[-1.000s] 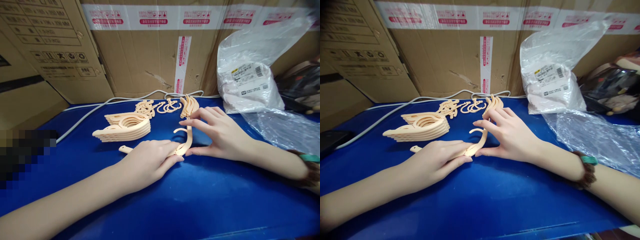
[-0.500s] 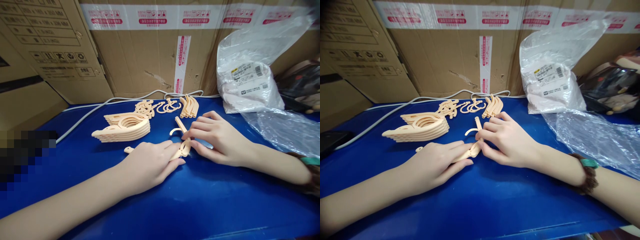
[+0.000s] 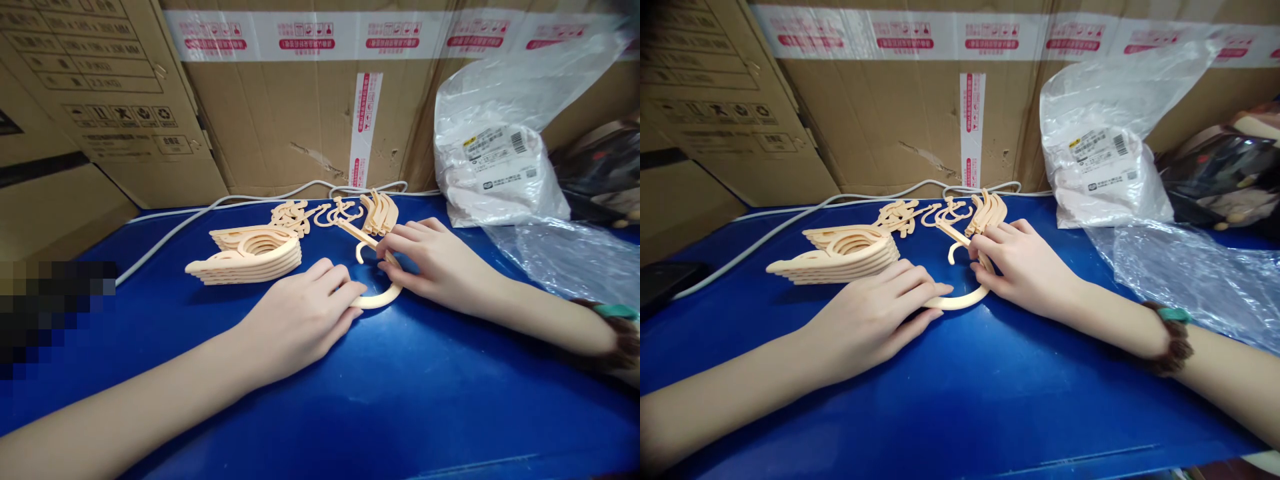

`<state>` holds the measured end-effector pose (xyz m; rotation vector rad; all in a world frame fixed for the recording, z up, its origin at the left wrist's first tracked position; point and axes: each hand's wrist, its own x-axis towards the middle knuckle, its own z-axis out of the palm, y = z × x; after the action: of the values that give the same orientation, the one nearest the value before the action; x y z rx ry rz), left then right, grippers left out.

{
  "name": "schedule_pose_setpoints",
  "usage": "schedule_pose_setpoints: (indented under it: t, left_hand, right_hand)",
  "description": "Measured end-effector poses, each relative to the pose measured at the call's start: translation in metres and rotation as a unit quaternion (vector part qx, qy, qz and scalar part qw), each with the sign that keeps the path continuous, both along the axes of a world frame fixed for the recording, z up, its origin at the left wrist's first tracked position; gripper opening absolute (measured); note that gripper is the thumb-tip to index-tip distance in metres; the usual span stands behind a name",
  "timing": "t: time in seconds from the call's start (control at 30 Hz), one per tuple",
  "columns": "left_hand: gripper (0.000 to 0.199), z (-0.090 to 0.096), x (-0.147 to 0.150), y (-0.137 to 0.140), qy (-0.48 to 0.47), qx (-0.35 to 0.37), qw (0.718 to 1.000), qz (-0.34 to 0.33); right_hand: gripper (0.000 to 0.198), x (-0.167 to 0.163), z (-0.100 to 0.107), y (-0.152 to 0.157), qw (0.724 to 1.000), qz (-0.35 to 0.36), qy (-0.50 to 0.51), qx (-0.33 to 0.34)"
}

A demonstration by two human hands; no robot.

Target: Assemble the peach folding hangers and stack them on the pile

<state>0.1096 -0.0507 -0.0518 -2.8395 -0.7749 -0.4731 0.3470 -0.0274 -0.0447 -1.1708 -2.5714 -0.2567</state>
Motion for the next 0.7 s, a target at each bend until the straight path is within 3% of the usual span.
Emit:
schedule_pose_setpoints:
  t: [0.2, 0.7]
  left_hand:
    - [0.02, -0.0016, -0.0032, 0.0057, -0.042, -0.03, 0.998, 0.03]
    - [0.027, -0.0022, -0.0034, 0.0068, -0.009, -0.027, 0.999, 0.027]
  right_hand:
    - [0.015, -0.001, 0.0006, -0.0001, 1.0, 0.0, -0.008, -0.004]
    - [0.016, 0.0007, -0.0033, 0.0016, 0.998, 0.011, 0.029, -0.063]
